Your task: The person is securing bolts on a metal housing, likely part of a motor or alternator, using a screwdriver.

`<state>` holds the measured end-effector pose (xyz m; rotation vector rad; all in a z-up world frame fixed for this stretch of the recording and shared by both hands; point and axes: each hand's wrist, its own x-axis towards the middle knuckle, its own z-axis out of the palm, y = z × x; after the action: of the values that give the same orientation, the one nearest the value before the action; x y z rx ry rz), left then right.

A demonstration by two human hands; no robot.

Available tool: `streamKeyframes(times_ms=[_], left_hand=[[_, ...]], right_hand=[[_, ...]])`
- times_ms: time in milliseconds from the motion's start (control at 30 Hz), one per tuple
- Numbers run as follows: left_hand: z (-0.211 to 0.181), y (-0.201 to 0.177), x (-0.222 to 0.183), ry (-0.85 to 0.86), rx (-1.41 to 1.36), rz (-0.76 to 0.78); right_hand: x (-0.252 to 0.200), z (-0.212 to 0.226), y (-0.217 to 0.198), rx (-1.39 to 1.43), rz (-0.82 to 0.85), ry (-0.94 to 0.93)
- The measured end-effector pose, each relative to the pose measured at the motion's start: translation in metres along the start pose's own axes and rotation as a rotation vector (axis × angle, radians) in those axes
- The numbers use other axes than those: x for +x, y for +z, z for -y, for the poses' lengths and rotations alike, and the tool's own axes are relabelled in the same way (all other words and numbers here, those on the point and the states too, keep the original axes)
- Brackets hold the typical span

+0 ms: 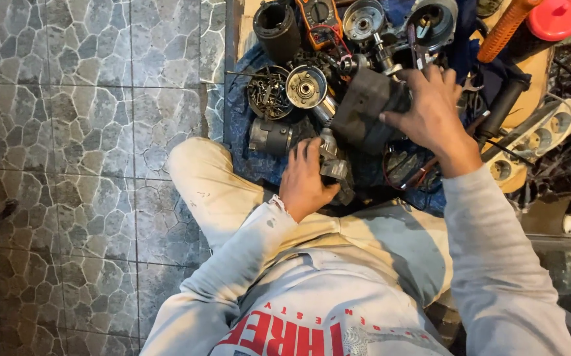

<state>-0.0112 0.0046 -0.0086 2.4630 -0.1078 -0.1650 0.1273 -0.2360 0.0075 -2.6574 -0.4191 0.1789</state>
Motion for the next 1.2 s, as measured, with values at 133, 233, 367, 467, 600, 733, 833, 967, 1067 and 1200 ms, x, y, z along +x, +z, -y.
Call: streamKeyframes(times_ms=[133,233,367,467,600,733,833,967,1067,1200], left_hand=[[-0.001,0.002,0.002,-0.09,-0.008,0.124],[-0.001,-0.002,0.002,-0.106,-0.014,0.134],[0.002,-0.002,0.0,-0.066,-0.032,0.073],[0.002,-0.001,-0.002,0.014,-0.025,-0.019],[0.003,0.002,-0.002,0.01,-0.036,-0.037],[0.002,0.0,-0.002,0.014,-0.036,-0.023],[0.002,0.001,-0.002,0.051,-0.034,-0.062],[0.002,0.003,-0.001,0.031,-0.016,-0.056],[0.001,0.002,0.0,0.033,-0.008,-0.057],[0.003,0.004,0.001,0.02,0.004,-0.064]], right_hand=[[-0.014,-0.008,0.004,0.111,0.115,0.15],[-0.028,0.006,-0.007,0.463,0.174,0.277],[-0.044,-0.005,-0.022,0.904,0.235,0.312],[-0.053,-0.032,-0.029,1.216,0.164,0.322],[-0.062,-0.054,-0.041,1.59,-0.194,0.216],[-0.058,-0.063,-0.042,1.526,-0.447,0.177],[-0.049,-0.065,-0.035,1.544,-0.555,0.211],[-0.034,-0.049,-0.018,1.728,-0.454,0.294],[-0.019,-0.027,-0.009,1.848,-0.374,0.399],[0.001,-0.01,0.011,1.902,-0.262,0.419]])
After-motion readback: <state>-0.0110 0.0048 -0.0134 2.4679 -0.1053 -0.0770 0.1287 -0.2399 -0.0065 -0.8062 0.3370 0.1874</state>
